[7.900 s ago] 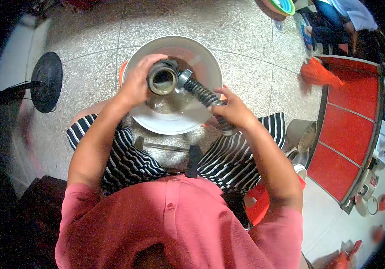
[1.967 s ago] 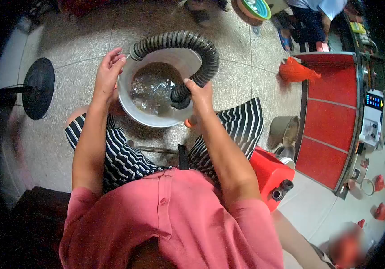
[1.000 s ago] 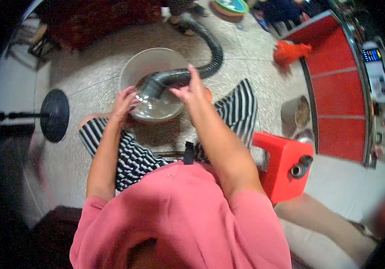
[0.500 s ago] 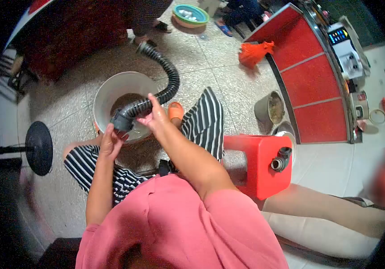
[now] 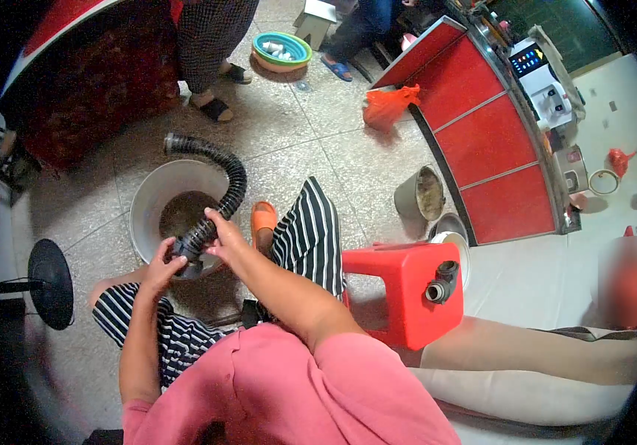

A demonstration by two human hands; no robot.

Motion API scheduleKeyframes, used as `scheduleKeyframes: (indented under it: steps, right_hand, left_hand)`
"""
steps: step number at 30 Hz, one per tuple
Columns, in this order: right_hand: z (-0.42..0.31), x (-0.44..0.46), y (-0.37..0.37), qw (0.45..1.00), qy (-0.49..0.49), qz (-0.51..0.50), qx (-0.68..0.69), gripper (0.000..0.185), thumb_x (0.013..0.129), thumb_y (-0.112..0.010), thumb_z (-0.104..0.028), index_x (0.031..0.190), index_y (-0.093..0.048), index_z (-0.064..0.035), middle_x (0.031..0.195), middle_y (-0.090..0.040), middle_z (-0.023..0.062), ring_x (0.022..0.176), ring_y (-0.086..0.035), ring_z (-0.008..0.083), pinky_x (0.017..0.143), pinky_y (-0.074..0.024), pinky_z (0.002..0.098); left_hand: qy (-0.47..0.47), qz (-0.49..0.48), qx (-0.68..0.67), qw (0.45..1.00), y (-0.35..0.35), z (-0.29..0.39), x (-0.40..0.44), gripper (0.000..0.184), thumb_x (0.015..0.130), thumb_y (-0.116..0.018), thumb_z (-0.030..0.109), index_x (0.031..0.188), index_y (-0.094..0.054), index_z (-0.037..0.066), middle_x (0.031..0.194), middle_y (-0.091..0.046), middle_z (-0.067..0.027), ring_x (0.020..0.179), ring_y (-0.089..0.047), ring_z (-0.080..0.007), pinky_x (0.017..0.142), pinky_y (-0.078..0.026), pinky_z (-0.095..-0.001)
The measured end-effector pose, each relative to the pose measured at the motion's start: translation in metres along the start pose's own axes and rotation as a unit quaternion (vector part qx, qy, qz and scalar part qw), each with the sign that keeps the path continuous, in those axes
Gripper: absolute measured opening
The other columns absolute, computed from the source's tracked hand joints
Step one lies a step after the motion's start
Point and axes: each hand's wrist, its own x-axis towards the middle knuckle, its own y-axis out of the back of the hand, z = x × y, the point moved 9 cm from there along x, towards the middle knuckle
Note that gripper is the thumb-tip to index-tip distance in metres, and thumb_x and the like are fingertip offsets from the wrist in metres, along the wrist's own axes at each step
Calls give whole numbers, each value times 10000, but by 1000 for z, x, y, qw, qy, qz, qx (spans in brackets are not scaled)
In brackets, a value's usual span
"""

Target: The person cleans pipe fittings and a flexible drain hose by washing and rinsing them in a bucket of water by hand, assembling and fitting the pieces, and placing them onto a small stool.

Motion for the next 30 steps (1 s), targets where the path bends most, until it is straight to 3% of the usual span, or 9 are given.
scheduleKeyframes:
  steps: [3, 7, 14, 17, 20, 26, 28, 30]
  right_hand:
    - [0, -1, -13, 1000, -2, -19, 16, 364, 742, -648, -396, 953, -497, -141, 794, -572, -2, 705, -586, 152, 607, -478, 380]
    - [0, 6, -11, 1000, -6, -4, -2, 357, 743, -647, -398, 940, -491, -145, 781, -571, -3, 653, -591, 159, 550, -486, 363]
    - [3, 21, -6, 999, -10, -28, -45, 333, 733, -651, -412, 869, -503, -147, 694, -563, -32, 557, -557, 118, 430, -430, 280]
    - [3, 21, -6, 1000, -3, 13, -18, 313, 749, -643, -387, 886, -510, -139, 703, -570, -20, 576, -577, 129, 445, -466, 283]
    - [-2, 11, -20, 999, -3, 15, 39, 313, 766, -647, -348, 901, -492, -112, 714, -555, 30, 616, -580, 180, 566, -517, 332]
    - [-3, 12, -26, 994, 15, -23, 111, 335, 777, -646, -295, 961, -467, -80, 768, -577, 89, 697, -605, 218, 662, -536, 349]
    - [-5, 10, -24, 992, 32, 4, 120, 301, 779, -640, -283, 947, -488, -85, 765, -589, 69, 686, -602, 201, 648, -526, 342]
    - [-7, 8, -22, 991, 46, 23, 126, 286, 781, -637, -276, 942, -493, -89, 760, -593, 62, 681, -598, 195, 648, -519, 339]
  left_hand:
    - [4, -32, 11, 999, 1, 9, 10, 586, 736, -676, 142, 1236, -385, 46, 1098, -500, -106, 995, -490, -181, 866, -399, -306]
    - [-8, -47, -23, 999, -1, 8, 21, 594, 732, -677, 132, 1232, -370, 38, 1087, -501, -113, 974, -497, -178, 855, -406, -301]
    - [-23, -35, -93, 995, -7, -20, 41, 549, 722, -659, 137, 1171, -357, 45, 1047, -493, -92, 962, -478, -172, 848, -400, -306]
    - [-48, -33, -77, 995, -8, -14, 42, 541, 713, -653, 96, 1171, -371, 47, 1057, -487, -90, 970, -474, -169, 852, -397, -300]
    - [-89, -20, -42, 995, -6, -2, 41, 552, 696, -657, 51, 1175, -384, 38, 1076, -480, -95, 994, -468, -171, 867, -395, -293]
    - [-103, -7, -63, 993, -6, 16, 33, 515, 680, -629, -10, 1154, -434, 45, 1126, -472, -76, 1051, -453, -174, 910, -377, -302]
    - [-130, -12, -58, 990, -11, 24, 29, 508, 681, -624, -24, 1150, -442, 46, 1135, -470, -82, 1066, -447, -173, 908, -382, -303]
    - [-102, -1, -45, 994, -9, 18, 29, 495, 698, -625, -24, 1144, -424, 48, 1080, -477, -84, 964, -497, -151, 815, -434, -281]
